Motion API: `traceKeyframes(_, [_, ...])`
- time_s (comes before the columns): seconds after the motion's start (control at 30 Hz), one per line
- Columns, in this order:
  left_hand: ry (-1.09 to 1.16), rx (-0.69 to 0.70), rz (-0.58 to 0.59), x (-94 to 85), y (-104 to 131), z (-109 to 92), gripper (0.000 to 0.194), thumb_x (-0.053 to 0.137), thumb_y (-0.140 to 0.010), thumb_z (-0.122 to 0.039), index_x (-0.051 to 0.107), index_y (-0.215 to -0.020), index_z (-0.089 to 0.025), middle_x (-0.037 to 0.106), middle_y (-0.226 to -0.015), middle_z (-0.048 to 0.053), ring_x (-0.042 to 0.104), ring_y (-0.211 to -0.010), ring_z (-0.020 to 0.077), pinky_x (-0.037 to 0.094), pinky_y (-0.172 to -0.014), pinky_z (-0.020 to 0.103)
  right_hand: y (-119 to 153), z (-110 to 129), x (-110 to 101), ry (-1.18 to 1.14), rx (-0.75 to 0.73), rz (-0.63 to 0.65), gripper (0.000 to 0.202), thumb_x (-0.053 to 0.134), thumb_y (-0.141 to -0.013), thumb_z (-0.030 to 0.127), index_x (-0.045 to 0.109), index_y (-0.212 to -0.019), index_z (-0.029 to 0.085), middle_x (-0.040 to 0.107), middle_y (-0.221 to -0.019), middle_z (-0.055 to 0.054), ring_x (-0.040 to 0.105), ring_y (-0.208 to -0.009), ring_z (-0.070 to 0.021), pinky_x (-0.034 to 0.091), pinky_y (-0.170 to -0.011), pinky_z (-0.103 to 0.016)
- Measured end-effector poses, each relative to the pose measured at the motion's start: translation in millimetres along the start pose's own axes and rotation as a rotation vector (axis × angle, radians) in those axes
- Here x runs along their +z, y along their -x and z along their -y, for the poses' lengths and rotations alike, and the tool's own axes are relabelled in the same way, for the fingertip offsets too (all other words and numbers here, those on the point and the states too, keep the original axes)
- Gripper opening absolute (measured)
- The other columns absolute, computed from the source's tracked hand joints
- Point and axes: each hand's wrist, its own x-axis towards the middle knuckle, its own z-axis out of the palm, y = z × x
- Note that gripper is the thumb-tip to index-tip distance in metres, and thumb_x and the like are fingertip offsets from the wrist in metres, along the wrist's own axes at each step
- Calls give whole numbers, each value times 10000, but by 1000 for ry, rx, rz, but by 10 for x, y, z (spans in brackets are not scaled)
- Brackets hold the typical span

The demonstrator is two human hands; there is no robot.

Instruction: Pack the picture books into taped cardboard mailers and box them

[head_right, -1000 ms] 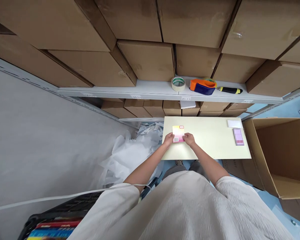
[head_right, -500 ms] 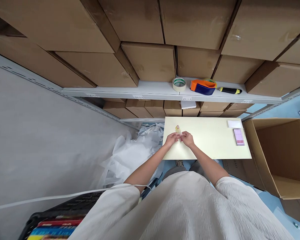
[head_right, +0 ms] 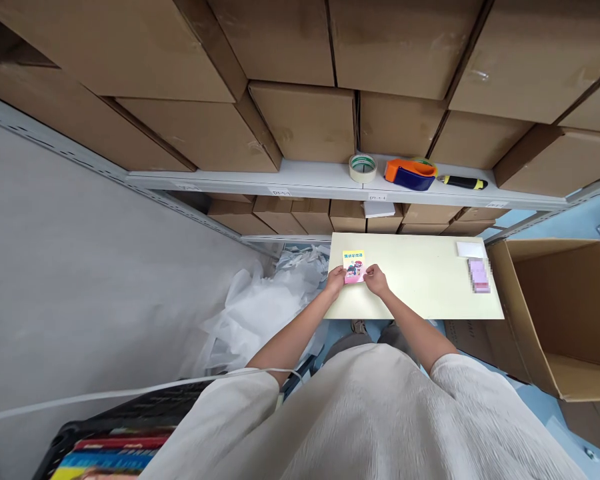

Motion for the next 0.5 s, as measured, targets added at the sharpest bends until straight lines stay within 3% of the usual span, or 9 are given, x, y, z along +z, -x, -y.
traceKeyframes(0.1, [-45,16,-6,-44,-22,67,219,729,-888,-404,763,-915,-190,784,-820,32,743,-788,205,598,-745,309,-40,-53,43,-21,18,39,155,612,-738,233,586,-887,266,672,-779,40,679,-794,-191,565,-794,-324])
traceKeyframes(0.17, [-82,14,-26,-79,-41,128,185,750,-877,-363,771,-946,-193,800,-880,55,761,-861,222,607,-816,332,-79,-86,95,-17,34,31,137,598,-724,225,593,-854,266,671,-754,36,671,-785,-193,559,-775,-315])
traceKeyframes(0.4, [-201,-47,-75,-237,-19,373,219,776,-819,-162,767,-1035,-197,806,-1144,116,759,-1111,273,560,-1067,418,-304,-242,288,51,75,40,133,573,-762,189,660,-840,251,763,-942,-12,704,-908,-200,567,-883,-325])
traceKeyframes(0.5, [-311,79,4,-302,71,449,256,758,-818,-130,778,-1061,-206,780,-1262,123,713,-1238,297,498,-1175,439,-343,-296,336,115,44,67,224,552,-815,155,715,-944,242,776,-1029,-33,710,-979,-210,565,-942,-336])
